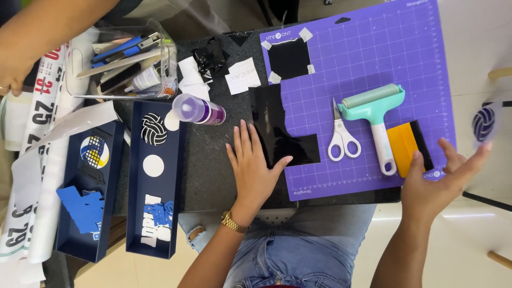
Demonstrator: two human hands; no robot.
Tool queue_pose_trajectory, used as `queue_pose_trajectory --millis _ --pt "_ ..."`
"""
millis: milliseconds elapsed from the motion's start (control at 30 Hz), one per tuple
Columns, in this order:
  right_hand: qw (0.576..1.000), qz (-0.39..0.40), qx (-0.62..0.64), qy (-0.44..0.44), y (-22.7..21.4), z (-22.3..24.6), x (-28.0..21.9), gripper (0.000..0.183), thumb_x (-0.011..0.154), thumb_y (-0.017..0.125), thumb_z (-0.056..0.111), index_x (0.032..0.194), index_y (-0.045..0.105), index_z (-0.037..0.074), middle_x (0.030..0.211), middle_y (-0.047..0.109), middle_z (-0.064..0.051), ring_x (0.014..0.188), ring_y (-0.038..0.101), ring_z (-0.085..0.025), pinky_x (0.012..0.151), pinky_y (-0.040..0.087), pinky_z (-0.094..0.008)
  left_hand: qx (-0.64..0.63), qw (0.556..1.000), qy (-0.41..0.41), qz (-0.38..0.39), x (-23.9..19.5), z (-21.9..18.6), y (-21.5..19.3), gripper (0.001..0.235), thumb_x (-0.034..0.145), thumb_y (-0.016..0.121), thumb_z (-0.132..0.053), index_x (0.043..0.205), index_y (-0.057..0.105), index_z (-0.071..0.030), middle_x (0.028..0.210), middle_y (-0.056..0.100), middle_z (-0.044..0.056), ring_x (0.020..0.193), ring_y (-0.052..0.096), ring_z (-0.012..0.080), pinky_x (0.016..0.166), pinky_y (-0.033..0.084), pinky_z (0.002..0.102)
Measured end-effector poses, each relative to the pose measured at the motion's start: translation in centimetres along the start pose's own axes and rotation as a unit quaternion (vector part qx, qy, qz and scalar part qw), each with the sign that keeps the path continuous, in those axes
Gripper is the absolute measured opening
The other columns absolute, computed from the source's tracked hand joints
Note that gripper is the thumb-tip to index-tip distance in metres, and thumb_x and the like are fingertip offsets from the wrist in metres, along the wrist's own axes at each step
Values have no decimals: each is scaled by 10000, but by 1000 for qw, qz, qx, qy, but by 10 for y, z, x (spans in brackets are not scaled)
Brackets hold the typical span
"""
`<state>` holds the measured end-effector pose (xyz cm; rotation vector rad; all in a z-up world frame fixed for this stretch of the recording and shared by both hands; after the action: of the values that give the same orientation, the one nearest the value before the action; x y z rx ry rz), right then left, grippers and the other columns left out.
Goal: Peeling small vinyl stickers from a backing sheet and preparing them using tools like scissors and a squeegee.
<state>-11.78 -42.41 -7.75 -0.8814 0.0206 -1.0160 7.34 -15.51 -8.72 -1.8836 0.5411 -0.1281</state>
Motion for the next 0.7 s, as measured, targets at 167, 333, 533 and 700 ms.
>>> queue_pose_trajectory --millis 167,333,533,700 --pt "997 -53 11 -59 15 23 -9 1120 1124 779 -182 1718 -33 310 1527 634 -337 1332 631 -420 1091 489 -480 -29 1000 8 1 -3 2 -1 1014 924 522 -708 1601 248 -4 1706 153 185 1581 103 361 1224 85 638" --pt "994 -4 69 -90 32 70 -13 1044 1090 763 -101 1699 -4 260 1445 591 -355 1378 601 -446 1153 470 -528 -104 994 26 -21 -9 -4 -7 846 947 571 -604 1561 369 -59 1684 266 134 1580 144 333 1240 67 627" --pt "955 88 283 1 64 78 -40 1263 855 849 -85 1667 -71 216 1425 630 -274 1247 595 -350 993 451 -395 -492 865 -28 -89 -26 -24 -28 1059 687 940 -92 1565 348 -95 1161 742 184 1125 722 343 954 567 432" --pt "812 110 544 177 68 131 -55 1236 840 716 -130 1678 -37 376 1295 688 -181 1182 664 -216 1016 539 -345 -598 776 28 -197 -55 -34 -38 1063 687 944 -73 1543 318 11 1421 564 220 1347 539 283 1166 423 437"
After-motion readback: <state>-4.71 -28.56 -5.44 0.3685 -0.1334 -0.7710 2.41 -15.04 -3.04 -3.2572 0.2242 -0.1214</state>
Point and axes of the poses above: each hand's wrist, its own x-axis towards the middle knuckle, its own y-axis out of the palm, z = x × y, the point moved 3 cm from there along x, towards the middle knuckle
